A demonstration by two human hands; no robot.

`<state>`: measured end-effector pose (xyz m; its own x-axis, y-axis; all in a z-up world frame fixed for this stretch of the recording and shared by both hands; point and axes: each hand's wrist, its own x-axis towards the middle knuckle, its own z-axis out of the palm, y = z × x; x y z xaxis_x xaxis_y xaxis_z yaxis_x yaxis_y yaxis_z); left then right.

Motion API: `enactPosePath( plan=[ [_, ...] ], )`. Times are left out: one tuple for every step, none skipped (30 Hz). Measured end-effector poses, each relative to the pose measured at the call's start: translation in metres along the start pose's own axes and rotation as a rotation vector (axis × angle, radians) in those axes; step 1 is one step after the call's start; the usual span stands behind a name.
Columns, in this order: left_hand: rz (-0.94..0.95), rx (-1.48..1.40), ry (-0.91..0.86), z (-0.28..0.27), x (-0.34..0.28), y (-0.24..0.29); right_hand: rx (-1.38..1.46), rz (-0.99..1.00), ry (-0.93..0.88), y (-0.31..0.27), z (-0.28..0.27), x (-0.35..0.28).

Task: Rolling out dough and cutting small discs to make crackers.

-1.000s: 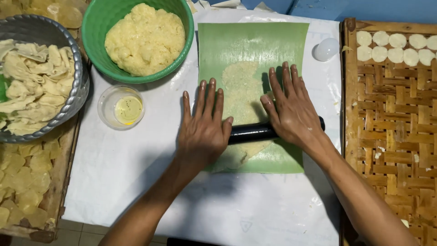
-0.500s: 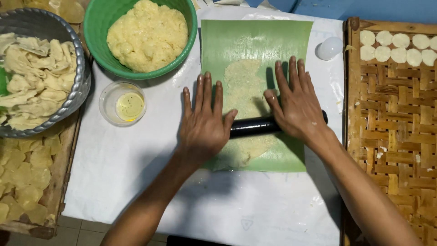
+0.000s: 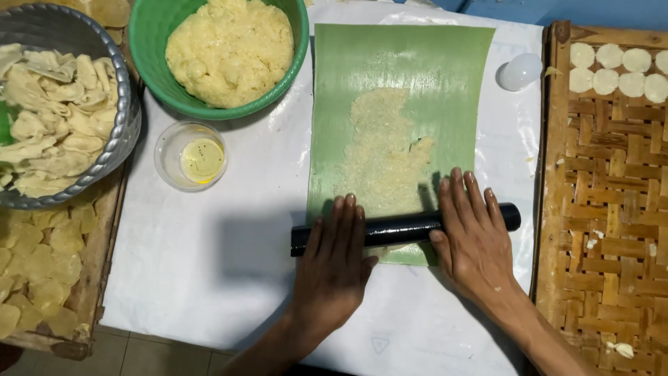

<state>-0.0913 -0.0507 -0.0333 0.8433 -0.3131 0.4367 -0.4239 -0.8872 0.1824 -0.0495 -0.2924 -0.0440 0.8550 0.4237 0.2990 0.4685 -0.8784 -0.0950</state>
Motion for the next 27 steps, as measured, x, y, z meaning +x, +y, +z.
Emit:
enactPosePath(
  plan=[
    [0.006,0.001,0.011,-0.001,-0.004,-0.001,-0.008,-0.001,0.01,-0.002,-0.003,-0.005],
    [0.03,-0.05,-0.044,-0.003,-0.008,-0.002,0.001,0.009,-0.014,-0.005,-0.006,-0.01],
    [0.055,-0.101,-0.102,-0.004,-0.014,-0.002,0.011,0.02,-0.041,-0.008,-0.01,-0.016],
    [0.061,-0.102,-0.094,-0.009,-0.003,-0.009,0.004,0.021,-0.034,-0.007,-0.017,-0.012],
    [0.014,-0.236,-0.137,-0.014,0.007,-0.016,0.07,0.057,-0.084,-0.006,-0.023,-0.007],
    [-0.033,-0.371,-0.18,-0.019,0.017,-0.023,0.136,0.093,-0.134,-0.005,-0.028,-0.002],
    [-0.029,-0.371,-0.179,-0.022,0.031,-0.03,0.135,0.095,-0.132,-0.006,-0.033,0.01],
    [-0.052,-0.324,-0.134,-0.025,0.046,-0.036,0.14,0.129,-0.155,-0.005,-0.039,0.022],
    [-0.073,-0.276,-0.091,-0.029,0.061,-0.042,0.147,0.166,-0.176,-0.004,-0.044,0.035],
    [-0.066,-0.277,-0.092,-0.024,0.065,-0.045,0.147,0.171,-0.172,-0.003,-0.039,0.045],
    [-0.093,-0.271,-0.153,-0.019,0.071,-0.047,0.143,0.205,-0.179,-0.001,-0.034,0.056],
    [-0.119,-0.264,-0.214,-0.014,0.078,-0.051,0.139,0.24,-0.185,0.003,-0.029,0.068],
    [-0.111,-0.263,-0.213,-0.012,0.074,-0.049,0.137,0.245,-0.179,0.004,-0.026,0.068],
    [-0.113,-0.226,-0.245,-0.009,0.07,-0.048,0.14,0.263,-0.246,0.005,-0.023,0.068],
    [-0.119,-0.19,-0.285,-0.005,0.065,-0.047,0.146,0.283,-0.32,0.006,-0.018,0.067],
    [-0.114,-0.192,-0.291,0.0,0.061,-0.043,0.148,0.29,-0.321,0.006,-0.016,0.061],
    [-0.081,-0.086,-0.2,0.004,0.051,-0.038,0.11,0.232,-0.249,0.005,-0.013,0.052],
    [-0.047,0.019,-0.109,0.008,0.042,-0.033,0.072,0.174,-0.175,0.004,-0.01,0.043],
    [-0.054,0.019,-0.115,0.005,0.032,-0.028,0.076,0.171,-0.183,0.002,-0.005,0.03],
    [-0.024,0.01,-0.091,0.001,0.023,-0.023,0.032,0.149,-0.127,0.0,-0.001,0.016],
    [0.008,0.003,-0.058,-0.002,0.015,-0.018,-0.016,0.126,-0.063,-0.001,0.002,0.004],
    [0.004,0.005,-0.057,-0.005,0.012,-0.016,-0.015,0.121,-0.063,-0.003,-0.001,-0.003],
    [0.036,0.037,-0.091,-0.01,0.007,-0.014,-0.006,0.123,-0.093,-0.007,-0.005,-0.012],
    [0.069,0.069,-0.126,-0.014,0.002,-0.011,0.003,0.124,-0.122,-0.011,-0.009,-0.022],
    [0.07,0.069,-0.12,-0.013,0.0,-0.015,-0.002,0.123,-0.118,-0.012,-0.011,-0.025],
    [0.112,0.021,-0.121,-0.011,-0.003,-0.019,0.009,0.115,-0.128,-0.014,-0.014,-0.029],
    [0.155,-0.03,-0.127,-0.01,-0.006,-0.022,0.02,0.112,-0.141,-0.016,-0.017,-0.034]
  ],
)
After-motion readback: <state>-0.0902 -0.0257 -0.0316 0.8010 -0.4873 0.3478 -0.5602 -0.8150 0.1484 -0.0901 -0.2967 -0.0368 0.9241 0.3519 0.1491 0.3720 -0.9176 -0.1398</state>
